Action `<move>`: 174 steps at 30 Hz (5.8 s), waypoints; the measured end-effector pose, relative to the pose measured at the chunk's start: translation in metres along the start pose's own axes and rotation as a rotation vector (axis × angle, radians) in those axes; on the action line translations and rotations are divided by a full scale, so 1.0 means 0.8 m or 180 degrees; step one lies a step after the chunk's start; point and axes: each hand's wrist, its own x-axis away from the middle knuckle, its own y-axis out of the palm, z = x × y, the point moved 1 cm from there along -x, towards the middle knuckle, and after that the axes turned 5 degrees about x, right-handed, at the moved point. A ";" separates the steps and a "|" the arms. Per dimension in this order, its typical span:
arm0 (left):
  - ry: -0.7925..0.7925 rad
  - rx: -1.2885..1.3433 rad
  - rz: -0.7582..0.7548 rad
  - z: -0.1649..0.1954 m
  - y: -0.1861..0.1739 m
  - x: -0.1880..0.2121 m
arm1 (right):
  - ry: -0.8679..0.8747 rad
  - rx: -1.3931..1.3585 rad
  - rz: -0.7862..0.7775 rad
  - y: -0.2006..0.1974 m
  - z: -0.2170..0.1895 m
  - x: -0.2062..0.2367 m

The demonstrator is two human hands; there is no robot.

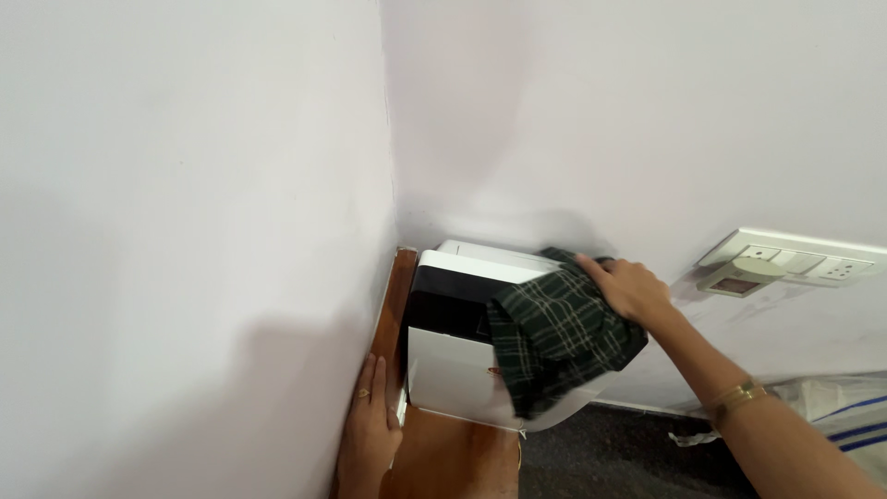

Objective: The person wipes the wooden window frame, metal grille bars, sill, wall and an air purifier with a cloth, then lifts a mesh screen and presses it onto the window frame, fitting it along the top edge and sides.

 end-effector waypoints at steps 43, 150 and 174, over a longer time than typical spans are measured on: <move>0.1106 -0.0212 0.0549 0.018 -0.014 0.025 | -0.1928 0.0192 0.1991 0.340 0.157 0.198; 0.6880 -0.3386 -0.5569 0.157 -0.047 2.884 | 1.0453 -0.0208 0.3148 1.321 0.443 2.828; 0.7194 -0.3983 -0.5848 0.205 -0.021 2.897 | 1.0350 -0.1578 -0.0054 1.434 0.418 2.618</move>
